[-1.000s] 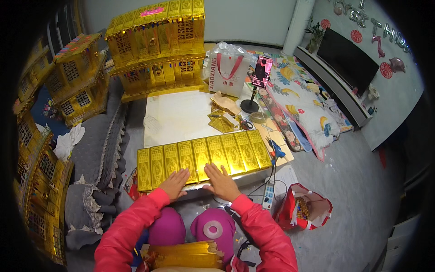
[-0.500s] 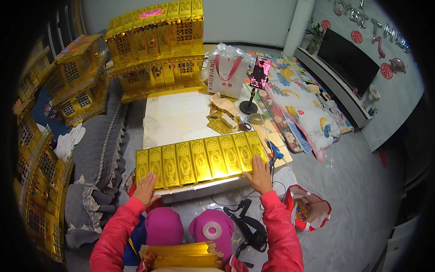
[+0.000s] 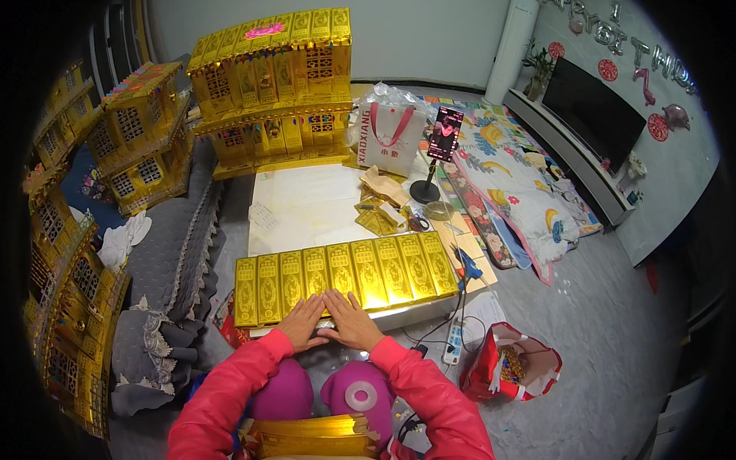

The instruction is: The person assembles gold-colored paper models by folding flat sheets into rectangular boxes and securing them with tape. They repeatedly fold, align, and tape the edges, then place the finished boxes on a table.

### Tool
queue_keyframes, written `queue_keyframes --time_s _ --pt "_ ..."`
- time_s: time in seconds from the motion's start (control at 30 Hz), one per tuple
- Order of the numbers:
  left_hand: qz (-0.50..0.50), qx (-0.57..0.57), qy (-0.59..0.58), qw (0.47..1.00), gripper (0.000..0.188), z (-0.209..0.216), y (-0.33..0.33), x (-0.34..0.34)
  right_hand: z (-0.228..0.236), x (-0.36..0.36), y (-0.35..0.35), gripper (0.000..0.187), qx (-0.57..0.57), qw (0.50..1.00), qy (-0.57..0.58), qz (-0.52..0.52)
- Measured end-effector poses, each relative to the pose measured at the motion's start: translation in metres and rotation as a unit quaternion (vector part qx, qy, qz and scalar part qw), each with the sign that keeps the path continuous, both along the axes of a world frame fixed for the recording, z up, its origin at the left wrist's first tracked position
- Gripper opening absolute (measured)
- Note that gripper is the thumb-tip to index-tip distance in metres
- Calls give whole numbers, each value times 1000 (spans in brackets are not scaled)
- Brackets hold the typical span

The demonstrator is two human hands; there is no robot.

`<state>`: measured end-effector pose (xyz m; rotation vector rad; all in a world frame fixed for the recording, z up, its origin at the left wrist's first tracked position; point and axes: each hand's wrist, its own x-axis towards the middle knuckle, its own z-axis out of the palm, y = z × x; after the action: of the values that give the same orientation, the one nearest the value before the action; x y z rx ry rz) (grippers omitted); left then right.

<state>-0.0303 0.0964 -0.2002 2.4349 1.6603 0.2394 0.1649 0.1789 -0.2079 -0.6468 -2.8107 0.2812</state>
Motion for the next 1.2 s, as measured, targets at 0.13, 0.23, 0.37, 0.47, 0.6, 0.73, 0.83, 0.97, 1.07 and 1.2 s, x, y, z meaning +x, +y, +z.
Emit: queue_keyframes --time_s 0.13,0.23,0.37,0.47,0.6,0.73,0.83,0.97,1.07,1.2 --pt "-1 -8 7 1000 90 -1 -1 -4 0 8 2 79 14 999 32 11" --pt "3 -17 2 1000 88 0 -7 -14 1 20 6 77 20 999 26 -7" --pt "41 -17 26 999 85 1 -31 -50 1 51 19 73 21 998 1 -61" --pt "103 -26 20 994 84 -2 -55 -80 -3 86 35 72 5 990 -14 -137" --pt "173 -23 42 984 87 -10 -78 -101 -8 139 60 70 34 958 16 -284" --pt "186 13 51 981 90 -20 -81 -101 -15 166 72 70 39 948 -4 -316" --pt "191 14 48 980 91 -24 -80 -101 -12 163 74 70 7 945 -4 -328" --pt "202 25 6 979 90 -19 -79 -101 24 146 57 52 91 933 116 -328" --pt "208 85 -18 974 86 -5 -78 -96 69 140 7 30 -125 927 211 -283" --pt "205 135 -108 963 78 27 -76 -78 107 126 -94 21 -194 949 198 -151"
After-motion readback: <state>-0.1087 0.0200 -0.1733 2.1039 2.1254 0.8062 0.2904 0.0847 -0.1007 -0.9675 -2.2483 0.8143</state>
